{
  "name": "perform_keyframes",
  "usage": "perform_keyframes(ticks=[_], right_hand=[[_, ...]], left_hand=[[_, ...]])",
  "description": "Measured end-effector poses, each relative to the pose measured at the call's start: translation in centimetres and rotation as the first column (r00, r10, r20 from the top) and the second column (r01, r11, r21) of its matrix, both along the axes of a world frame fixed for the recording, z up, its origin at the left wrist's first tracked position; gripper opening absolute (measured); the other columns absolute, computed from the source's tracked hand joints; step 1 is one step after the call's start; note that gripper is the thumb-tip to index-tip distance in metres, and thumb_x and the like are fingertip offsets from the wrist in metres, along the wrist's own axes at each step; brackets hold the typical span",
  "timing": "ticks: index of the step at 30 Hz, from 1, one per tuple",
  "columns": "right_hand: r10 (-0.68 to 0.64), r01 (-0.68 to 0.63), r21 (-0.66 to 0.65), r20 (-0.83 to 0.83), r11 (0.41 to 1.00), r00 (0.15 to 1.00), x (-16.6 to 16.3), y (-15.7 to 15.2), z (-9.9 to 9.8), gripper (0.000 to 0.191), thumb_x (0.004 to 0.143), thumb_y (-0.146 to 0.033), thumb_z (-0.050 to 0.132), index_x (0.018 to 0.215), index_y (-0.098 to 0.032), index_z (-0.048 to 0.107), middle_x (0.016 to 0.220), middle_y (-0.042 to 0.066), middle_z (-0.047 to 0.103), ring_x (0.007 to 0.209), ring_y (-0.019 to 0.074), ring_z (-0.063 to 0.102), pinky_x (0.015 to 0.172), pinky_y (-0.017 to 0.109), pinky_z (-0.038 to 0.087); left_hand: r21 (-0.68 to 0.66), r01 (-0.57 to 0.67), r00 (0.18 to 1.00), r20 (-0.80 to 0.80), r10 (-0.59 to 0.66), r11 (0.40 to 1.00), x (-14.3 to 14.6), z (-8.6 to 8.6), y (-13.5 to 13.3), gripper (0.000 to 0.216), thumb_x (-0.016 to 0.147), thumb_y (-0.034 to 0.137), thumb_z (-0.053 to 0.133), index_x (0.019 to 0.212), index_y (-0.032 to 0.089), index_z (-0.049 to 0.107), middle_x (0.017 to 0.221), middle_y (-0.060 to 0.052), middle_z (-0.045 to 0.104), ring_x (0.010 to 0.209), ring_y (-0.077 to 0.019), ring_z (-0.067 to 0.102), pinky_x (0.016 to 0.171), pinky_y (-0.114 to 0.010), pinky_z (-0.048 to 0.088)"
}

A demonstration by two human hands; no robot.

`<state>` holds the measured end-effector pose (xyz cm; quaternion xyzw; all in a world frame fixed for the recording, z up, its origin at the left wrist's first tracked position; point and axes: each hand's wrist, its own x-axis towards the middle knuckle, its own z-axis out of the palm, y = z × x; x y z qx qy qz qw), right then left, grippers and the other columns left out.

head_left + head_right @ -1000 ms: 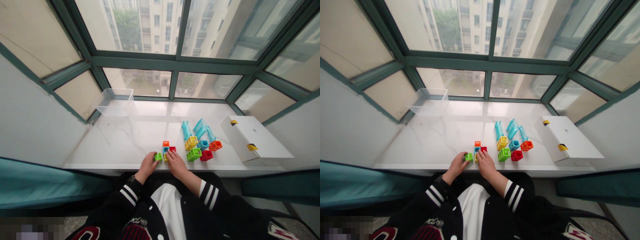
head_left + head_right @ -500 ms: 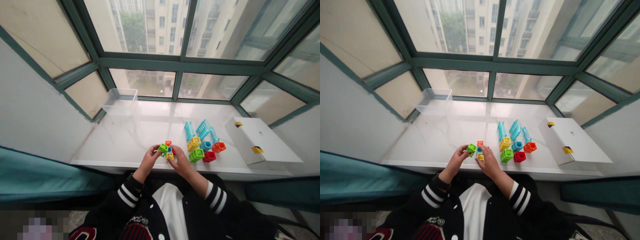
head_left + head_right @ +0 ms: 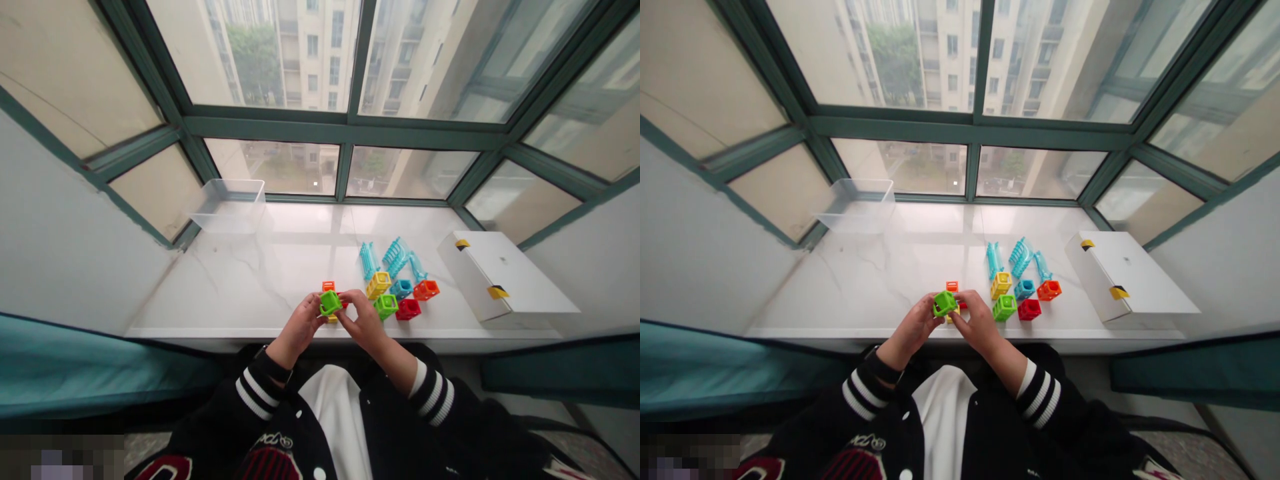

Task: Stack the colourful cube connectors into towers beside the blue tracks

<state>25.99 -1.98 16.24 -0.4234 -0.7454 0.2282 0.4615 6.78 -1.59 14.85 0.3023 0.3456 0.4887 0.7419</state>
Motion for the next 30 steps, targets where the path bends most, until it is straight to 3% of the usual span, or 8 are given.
perform_keyframes(ticks=[5, 10, 16, 22, 26, 30], right_hand=[[0.019, -0.015, -0.053, 0.066, 0.998, 0.998, 0.2, 0.3, 0.5, 0.052, 0.092, -0.020, 0.070, 0.142, -0.028, 0.057, 0.108, 0.006, 0.064, 0.092, 0.0218, 0.067, 0.089, 0.041, 0.060], [0.023, -0.019, -0.056, 0.070, 0.998, 0.997, 0.5, 0.2, 1.5, 0.043, 0.090, -0.017, 0.070, 0.131, -0.027, 0.063, 0.108, 0.005, 0.064, 0.095, 0.0223, 0.067, 0.089, 0.040, 0.060], [-0.061, 0.062, -0.024, 0.041, 0.998, 0.997, 1.3, 0.3, 2.9, 0.038, 0.091, -0.020, 0.071, 0.128, -0.027, 0.064, 0.109, 0.006, 0.065, 0.093, 0.0226, 0.069, 0.086, 0.039, 0.063], [-0.073, 0.073, -0.004, 0.089, 0.997, 0.993, 3.4, 0.7, 3.1, 0.040, 0.093, -0.026, 0.071, 0.132, -0.027, 0.063, 0.120, 0.008, 0.064, 0.094, 0.0220, 0.070, 0.087, 0.040, 0.064], [-0.060, 0.057, 0.029, 0.120, 0.998, 0.991, 5.3, 1.0, 3.8, 0.045, 0.095, -0.030, 0.072, 0.139, -0.029, 0.061, 0.129, 0.010, 0.064, 0.111, 0.0265, 0.068, 0.095, 0.043, 0.062], [-0.060, 0.054, 0.045, 0.167, 0.998, 0.984, 7.4, 1.1, 4.7, 0.049, 0.096, -0.033, 0.072, 0.143, -0.030, 0.059, 0.127, 0.009, 0.067, 0.108, 0.0266, 0.068, 0.099, 0.046, 0.059]], left_hand=[[0.026, 0.023, 0.997, -0.072, -0.021, 0.999, 0.4, 0.2, 0.2, 0.053, 0.089, 0.064, 0.074, 0.116, 0.019, 0.068, 0.115, -0.012, 0.074, 0.100, -0.0233, 0.071, 0.083, -0.033, 0.055], [0.097, 0.054, 0.998, -0.026, -0.052, 0.994, 0.6, 0.3, 0.1, 0.058, 0.086, 0.063, 0.078, 0.123, 0.020, 0.067, 0.121, -0.014, 0.073, 0.107, -0.0262, 0.070, 0.086, -0.035, 0.055], [0.257, 0.074, 0.988, -0.151, -0.036, 0.964, 1.0, 1.1, 0.1, 0.077, 0.074, 0.036, 0.095, 0.141, 0.028, 0.059, 0.127, -0.010, 0.070, 0.115, -0.0267, 0.068, 0.095, -0.039, 0.055], [0.323, 0.088, 0.957, -0.290, 0.010, 0.942, 1.9, 2.2, 1.1, 0.064, 0.078, 0.040, 0.091, 0.135, 0.023, 0.065, 0.108, -0.008, 0.073, 0.101, -0.0222, 0.070, 0.092, -0.039, 0.057], [0.363, 0.141, 0.925, -0.380, 0.008, 0.921, 3.1, 3.1, 1.7, 0.061, 0.078, 0.038, 0.090, 0.132, 0.023, 0.067, 0.105, -0.007, 0.073, 0.098, -0.0207, 0.070, 0.089, -0.036, 0.057], [0.381, 0.195, 0.907, -0.422, -0.018, 0.904, 4.8, 3.8, 2.3, 0.060, 0.080, 0.039, 0.088, 0.134, 0.024, 0.066, 0.111, -0.008, 0.072, 0.099, -0.0209, 0.069, 0.087, -0.035, 0.057]])
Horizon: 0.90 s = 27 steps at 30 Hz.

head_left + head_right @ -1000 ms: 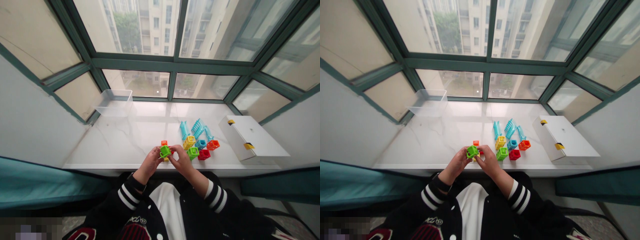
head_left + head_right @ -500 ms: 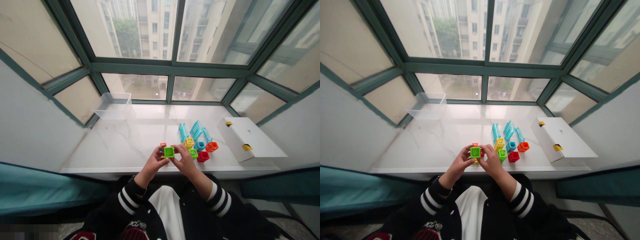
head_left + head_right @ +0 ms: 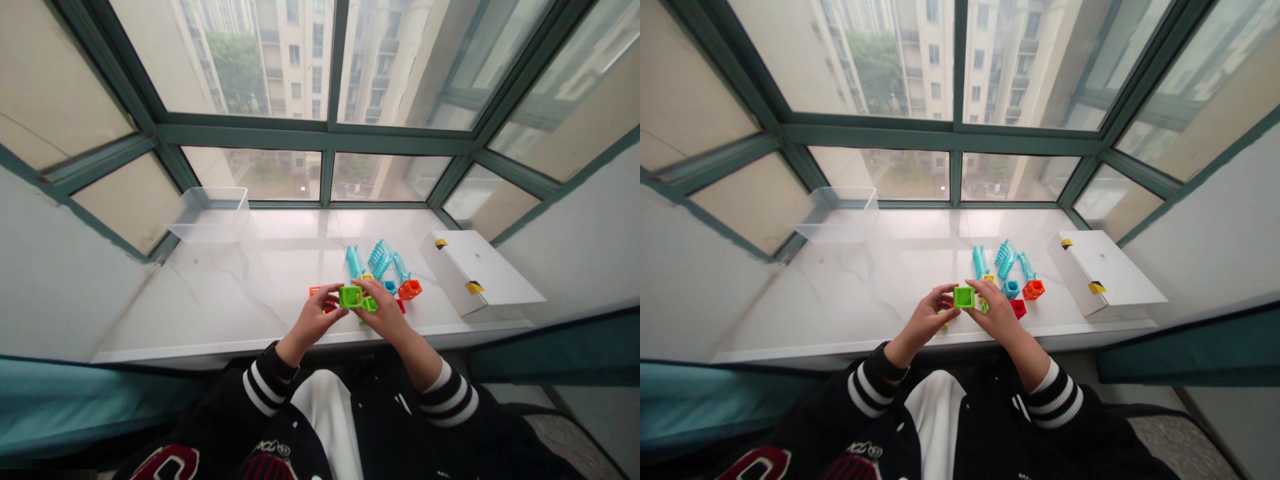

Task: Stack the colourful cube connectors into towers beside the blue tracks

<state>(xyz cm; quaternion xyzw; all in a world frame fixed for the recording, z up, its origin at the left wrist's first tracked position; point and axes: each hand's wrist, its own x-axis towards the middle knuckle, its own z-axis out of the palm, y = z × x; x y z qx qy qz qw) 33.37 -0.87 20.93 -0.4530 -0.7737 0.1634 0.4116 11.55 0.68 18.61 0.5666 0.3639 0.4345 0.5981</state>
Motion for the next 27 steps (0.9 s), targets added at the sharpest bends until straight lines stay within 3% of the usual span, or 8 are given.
perform_keyframes(ticks=[4, 11, 17, 22, 27], right_hand=[[-0.087, 0.088, -0.012, 0.016, 0.996, 0.996, 2.8, -0.1, 0.3, 0.050, 0.095, -0.038, 0.074, 0.143, -0.029, 0.060, 0.123, 0.009, 0.069, 0.101, 0.0268, 0.068, 0.096, 0.047, 0.059], [-0.236, 0.237, -0.013, 0.045, 0.971, 0.971, 7.5, -1.1, -0.2, 0.056, 0.094, -0.039, 0.073, 0.147, -0.029, 0.057, 0.128, 0.010, 0.068, 0.105, 0.0281, 0.067, 0.096, 0.047, 0.059], [-0.215, 0.218, -0.055, 0.059, 0.974, 0.975, 9.3, -1.4, -1.5, 0.050, 0.093, -0.035, 0.074, 0.141, -0.028, 0.061, 0.131, 0.011, 0.069, 0.119, 0.0308, 0.066, 0.105, 0.052, 0.055], [-0.177, 0.191, -0.113, 0.126, 0.975, 0.976, 9.5, -0.8, -2.5, 0.051, 0.089, -0.029, 0.076, 0.139, -0.026, 0.063, 0.131, 0.011, 0.071, 0.115, 0.0295, 0.068, 0.106, 0.053, 0.055], [-0.151, 0.179, -0.149, 0.180, 0.973, 0.972, 9.1, 0.1, -3.5, 0.054, 0.085, -0.023, 0.079, 0.137, -0.025, 0.066, 0.129, 0.011, 0.073, 0.118, 0.0297, 0.068, 0.108, 0.053, 0.054]], left_hand=[[0.055, 0.013, 1.000, -0.007, -0.012, 0.998, 2.0, -0.6, 0.8, 0.069, 0.078, 0.036, 0.090, 0.140, 0.027, 0.061, 0.133, -0.012, 0.067, 0.105, -0.0220, 0.067, 0.092, -0.039, 0.057], [0.246, 0.044, 0.968, -0.248, 0.019, 0.968, 5.1, -4.0, 1.9, 0.063, 0.076, 0.032, 0.090, 0.134, 0.026, 0.064, 0.132, -0.012, 0.066, 0.116, -0.0285, 0.066, 0.102, -0.049, 0.054], [0.361, 0.122, 0.908, -0.416, 0.042, 0.925, 7.2, -6.3, 2.1, 0.063, 0.076, 0.026, 0.089, 0.133, 0.024, 0.062, 0.135, -0.013, 0.065, 0.131, -0.0356, 0.060, 0.116, -0.058, 0.044], [0.356, 0.160, 0.869, -0.494, 0.040, 0.921, 8.0, -8.0, 2.7, 0.060, 0.077, 0.022, 0.085, 0.133, 0.025, 0.061, 0.134, -0.014, 0.068, 0.128, -0.0374, 0.063, 0.113, -0.058, 0.046], [0.302, 0.133, 0.884, -0.467, 0.024, 0.944, 8.1, -8.8, 3.0, 0.048, 0.077, 0.023, 0.085, 0.121, 0.025, 0.066, 0.118, -0.011, 0.075, 0.118, -0.0357, 0.069, 0.108, -0.053, 0.050]])
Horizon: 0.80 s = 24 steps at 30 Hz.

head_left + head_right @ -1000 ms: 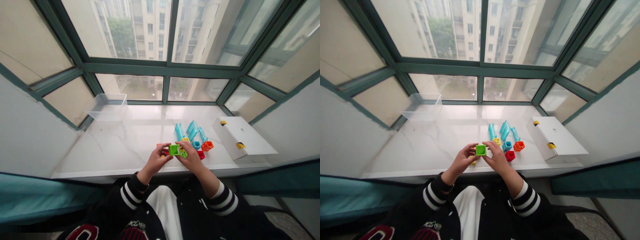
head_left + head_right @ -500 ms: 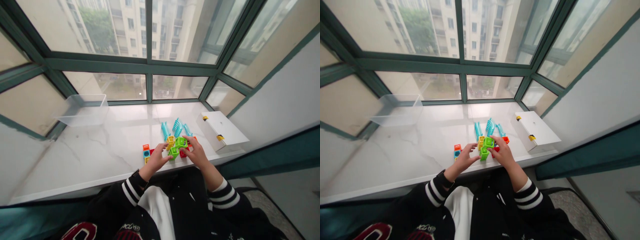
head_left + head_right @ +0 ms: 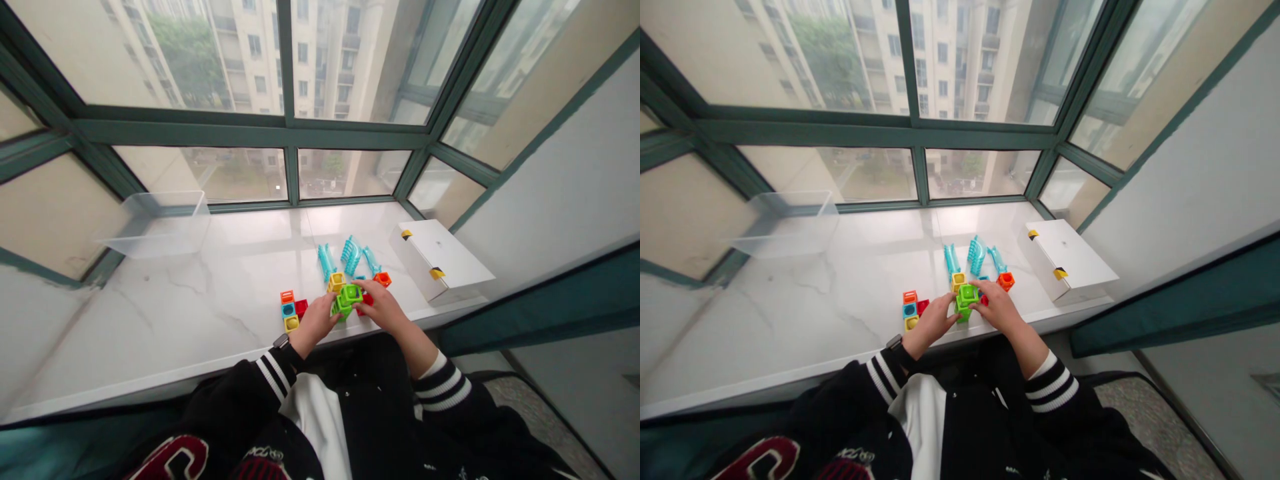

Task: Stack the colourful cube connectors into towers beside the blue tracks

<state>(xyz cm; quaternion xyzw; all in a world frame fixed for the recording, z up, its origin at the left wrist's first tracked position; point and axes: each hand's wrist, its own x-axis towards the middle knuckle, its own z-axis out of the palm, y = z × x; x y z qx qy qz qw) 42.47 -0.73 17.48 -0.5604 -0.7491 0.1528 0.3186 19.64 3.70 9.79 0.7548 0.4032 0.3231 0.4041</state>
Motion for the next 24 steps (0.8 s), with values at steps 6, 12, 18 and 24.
perform_keyframes(ticks=[6, 12, 18, 24], right_hand=[[0.008, -0.007, -0.028, 0.026, 1.000, 1.000, -0.1, 0.8, -1.3, 0.057, 0.082, -0.020, 0.080, 0.137, -0.027, 0.067, 0.130, 0.010, 0.073, 0.118, 0.0288, 0.069, 0.108, 0.052, 0.054], [0.035, -0.033, -0.082, 0.018, 0.996, 0.999, -0.1, 0.9, -1.8, 0.060, 0.079, -0.017, 0.083, 0.135, -0.028, 0.068, 0.127, 0.008, 0.074, 0.113, 0.0278, 0.071, 0.104, 0.051, 0.056], [0.062, -0.061, -0.073, 0.002, 0.995, 0.998, 0.1, 1.0, -2.1, 0.061, 0.078, -0.016, 0.084, 0.136, -0.028, 0.068, 0.130, 0.009, 0.074, 0.116, 0.0284, 0.071, 0.106, 0.052, 0.056], [0.086, -0.085, -0.072, 0.013, 0.994, 0.996, 0.1, 1.1, -2.3, 0.063, 0.080, -0.017, 0.083, 0.139, -0.028, 0.066, 0.131, 0.009, 0.072, 0.112, 0.0272, 0.072, 0.103, 0.050, 0.058]], left_hand=[[0.015, 0.021, 0.994, -0.106, -0.020, 1.000, 0.0, 0.6, 0.0, 0.044, 0.079, 0.022, 0.083, 0.120, 0.023, 0.067, 0.118, -0.013, 0.075, 0.114, -0.0363, 0.070, 0.103, -0.051, 0.052], [0.017, 0.035, 0.989, -0.146, -0.033, 0.999, 0.0, 0.9, -0.1, 0.045, 0.081, 0.021, 0.081, 0.124, 0.023, 0.065, 0.120, -0.014, 0.075, 0.115, -0.0355, 0.071, 0.102, -0.050, 0.052], [0.063, 0.051, 0.982, -0.187, -0.038, 0.997, 0.0, 0.8, -0.1, 0.047, 0.085, 0.023, 0.079, 0.129, 0.022, 0.063, 0.121, -0.015, 0.075, 0.113, -0.0339, 0.072, 0.100, -0.049, 0.054], [0.026, 0.025, 0.991, -0.132, -0.022, 0.999, -0.1, 0.8, -0.1, 0.046, 0.082, 0.026, 0.082, 0.124, 0.023, 0.065, 0.115, -0.012, 0.076, 0.107, -0.0314, 0.072, 0.099, -0.047, 0.054]])
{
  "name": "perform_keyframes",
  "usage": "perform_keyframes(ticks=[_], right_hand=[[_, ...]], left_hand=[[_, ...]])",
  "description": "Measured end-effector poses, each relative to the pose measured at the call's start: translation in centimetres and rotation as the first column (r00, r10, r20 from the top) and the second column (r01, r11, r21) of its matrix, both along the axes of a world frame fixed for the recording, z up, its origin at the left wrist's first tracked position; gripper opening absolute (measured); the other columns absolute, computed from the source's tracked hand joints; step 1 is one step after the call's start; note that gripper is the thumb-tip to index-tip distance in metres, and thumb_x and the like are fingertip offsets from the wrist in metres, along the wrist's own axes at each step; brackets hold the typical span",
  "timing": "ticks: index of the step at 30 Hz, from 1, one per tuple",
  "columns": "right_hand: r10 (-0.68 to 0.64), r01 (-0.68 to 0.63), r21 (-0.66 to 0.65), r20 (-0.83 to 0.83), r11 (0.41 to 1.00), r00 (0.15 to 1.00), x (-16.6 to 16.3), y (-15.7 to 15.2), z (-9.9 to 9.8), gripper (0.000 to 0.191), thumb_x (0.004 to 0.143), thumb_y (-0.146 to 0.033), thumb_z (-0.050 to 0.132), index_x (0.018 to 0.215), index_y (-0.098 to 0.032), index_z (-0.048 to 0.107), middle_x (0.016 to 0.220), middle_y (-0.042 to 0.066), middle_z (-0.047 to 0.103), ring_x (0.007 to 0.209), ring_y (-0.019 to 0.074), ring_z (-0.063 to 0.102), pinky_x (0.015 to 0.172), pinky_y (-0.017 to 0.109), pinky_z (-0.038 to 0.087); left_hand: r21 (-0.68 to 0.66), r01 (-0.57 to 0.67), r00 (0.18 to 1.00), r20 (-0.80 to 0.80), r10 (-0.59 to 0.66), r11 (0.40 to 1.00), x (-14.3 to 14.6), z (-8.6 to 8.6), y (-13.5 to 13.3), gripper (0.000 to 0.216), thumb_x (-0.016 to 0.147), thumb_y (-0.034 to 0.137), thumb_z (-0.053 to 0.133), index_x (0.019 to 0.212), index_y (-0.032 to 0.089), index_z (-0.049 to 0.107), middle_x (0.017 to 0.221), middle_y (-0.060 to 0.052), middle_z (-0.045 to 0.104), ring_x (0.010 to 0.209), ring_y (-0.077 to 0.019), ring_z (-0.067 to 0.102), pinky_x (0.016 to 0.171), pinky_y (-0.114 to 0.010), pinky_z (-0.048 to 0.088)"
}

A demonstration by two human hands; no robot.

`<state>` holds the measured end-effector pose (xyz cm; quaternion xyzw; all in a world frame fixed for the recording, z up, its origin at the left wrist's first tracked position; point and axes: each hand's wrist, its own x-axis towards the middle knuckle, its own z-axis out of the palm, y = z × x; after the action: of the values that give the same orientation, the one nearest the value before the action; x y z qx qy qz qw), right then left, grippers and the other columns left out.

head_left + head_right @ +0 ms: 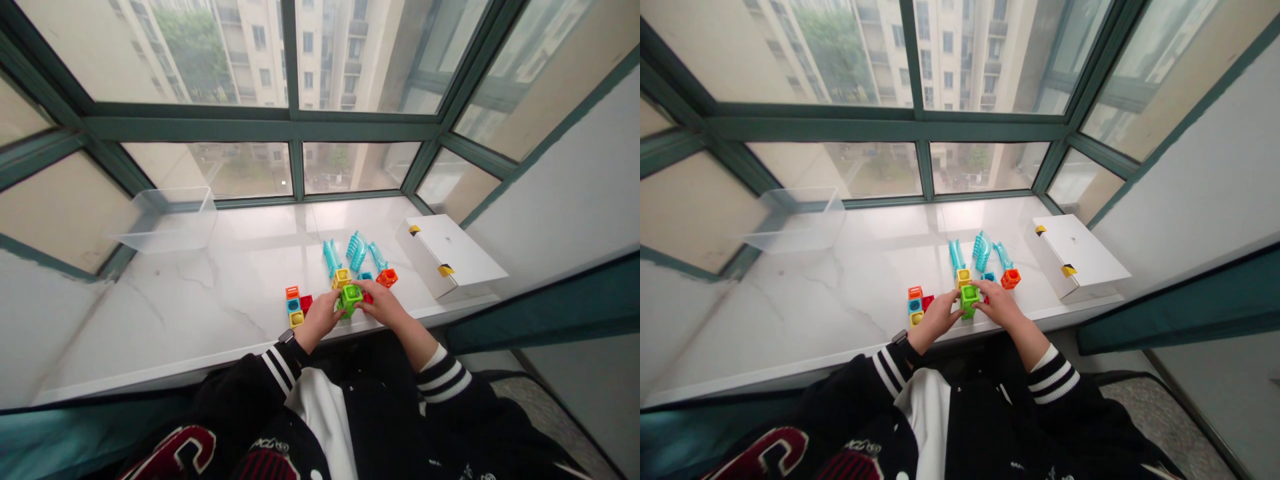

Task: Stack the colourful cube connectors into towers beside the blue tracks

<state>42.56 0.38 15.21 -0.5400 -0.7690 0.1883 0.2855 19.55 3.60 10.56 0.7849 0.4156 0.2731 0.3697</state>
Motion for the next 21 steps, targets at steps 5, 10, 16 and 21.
perform_keyframes(ticks=[5, 10, 16, 21], right_hand=[[0.018, -0.018, 0.003, 0.004, 1.000, 1.000, 0.0, -0.3, 0.0, 0.069, 0.082, -0.020, 0.082, 0.146, -0.028, 0.059, 0.130, 0.010, 0.070, 0.114, 0.0281, 0.069, 0.103, 0.051, 0.057], [-0.013, 0.015, 0.107, -0.013, 0.994, 1.000, 0.2, -1.2, 2.4, 0.069, 0.086, -0.032, 0.081, 0.150, -0.028, 0.055, 0.136, 0.012, 0.064, 0.126, 0.0325, 0.062, 0.111, 0.055, 0.051], [0.032, 0.037, 0.343, -0.195, 0.938, 0.980, -6.7, -3.3, 7.2, 0.014, 0.103, -0.029, 0.059, 0.110, -0.026, 0.071, 0.097, 0.007, 0.072, 0.097, 0.0254, 0.068, 0.091, 0.042, 0.056], [0.404, -0.406, 0.178, 0.050, 0.897, 0.914, -18.8, -4.5, 8.5, 0.023, 0.104, -0.046, 0.063, 0.100, -0.025, 0.071, 0.092, 0.004, 0.074, 0.085, 0.0200, 0.069, 0.078, 0.031, 0.055]], left_hand=[[-0.010, -0.001, 1.000, -0.009, 0.001, 1.000, 0.0, 0.3, -0.1, 0.048, 0.078, 0.023, 0.086, 0.123, 0.023, 0.067, 0.119, -0.013, 0.075, 0.113, -0.0357, 0.070, 0.102, -0.051, 0.052], [-0.005, -0.022, 0.998, 0.062, 0.022, 1.000, -2.3, 1.2, 0.7, 0.057, 0.075, 0.023, 0.088, 0.127, 0.026, 0.067, 0.118, -0.010, 0.076, 0.107, -0.0312, 0.072, 0.102, -0.047, 0.052], [0.147, -0.169, 0.955, -0.221, 0.199, 0.975, -7.5, 5.3, 5.1, 0.025, 0.094, 0.030, 0.067, 0.119, 0.025, 0.067, 0.091, -0.004, 0.076, 0.086, -0.0237, 0.071, 0.085, -0.035, 0.052], [0.234, -0.245, 0.805, -0.491, 0.332, 0.941, -8.6, 8.0, 9.0, 0.029, 0.100, 0.030, 0.057, 0.127, 0.023, 0.064, 0.104, -0.010, 0.078, 0.101, -0.0277, 0.073, 0.086, -0.036, 0.052]])
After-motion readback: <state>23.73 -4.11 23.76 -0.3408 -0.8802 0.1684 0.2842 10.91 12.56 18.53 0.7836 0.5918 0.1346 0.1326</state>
